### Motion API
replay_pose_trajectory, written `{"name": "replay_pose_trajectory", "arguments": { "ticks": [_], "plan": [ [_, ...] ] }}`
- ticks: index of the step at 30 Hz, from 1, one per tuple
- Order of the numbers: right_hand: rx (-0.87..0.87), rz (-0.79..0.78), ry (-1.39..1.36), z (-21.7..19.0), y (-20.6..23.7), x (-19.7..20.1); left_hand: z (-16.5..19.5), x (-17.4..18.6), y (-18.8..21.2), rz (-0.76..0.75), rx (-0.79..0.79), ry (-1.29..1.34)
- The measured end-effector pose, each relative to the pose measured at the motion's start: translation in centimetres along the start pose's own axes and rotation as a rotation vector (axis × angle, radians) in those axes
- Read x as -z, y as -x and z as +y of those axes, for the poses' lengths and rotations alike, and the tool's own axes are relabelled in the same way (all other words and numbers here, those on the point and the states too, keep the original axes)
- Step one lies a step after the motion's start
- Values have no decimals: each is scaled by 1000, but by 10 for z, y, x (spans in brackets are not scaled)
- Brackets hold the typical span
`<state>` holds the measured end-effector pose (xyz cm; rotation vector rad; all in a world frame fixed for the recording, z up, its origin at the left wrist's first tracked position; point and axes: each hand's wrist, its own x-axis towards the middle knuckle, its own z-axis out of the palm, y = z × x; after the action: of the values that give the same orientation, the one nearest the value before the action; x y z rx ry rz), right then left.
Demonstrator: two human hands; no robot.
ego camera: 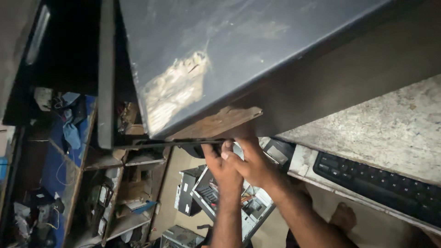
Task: The person works on an open desktop computer tower on a workbench, reaching inside the case to handle internal components and cables. They remove the side panel, set it aside, work on the rear of the case fitting an I/O panel, then reposition the case and continue adjusting parts inside it.
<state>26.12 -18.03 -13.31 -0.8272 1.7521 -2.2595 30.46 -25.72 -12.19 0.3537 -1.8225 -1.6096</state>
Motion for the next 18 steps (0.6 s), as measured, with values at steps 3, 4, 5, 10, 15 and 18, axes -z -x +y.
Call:
{"name": "replay_pose_trajectory", "arguments": {
  "ticks": [3,4,5,10,15,18],
  "plan": [
    [55,9,-23,6,-2,1,3,0,0,24,48,-88],
    [50,14,-53,7,-3,1,4,0,1,18,50,-56],
    [22,7,-74,8,-4,1,4,1,1,9,52,-23],
    [-48,6,-121,8,-10,2,3,3,2,15,66,-49],
    [-139,17,-218,4,-7,-2,1,5,2,6,88,-17],
    [-145,2,-236,3,-6,-4,0,8,1,1,17,-136]
  ]
}}
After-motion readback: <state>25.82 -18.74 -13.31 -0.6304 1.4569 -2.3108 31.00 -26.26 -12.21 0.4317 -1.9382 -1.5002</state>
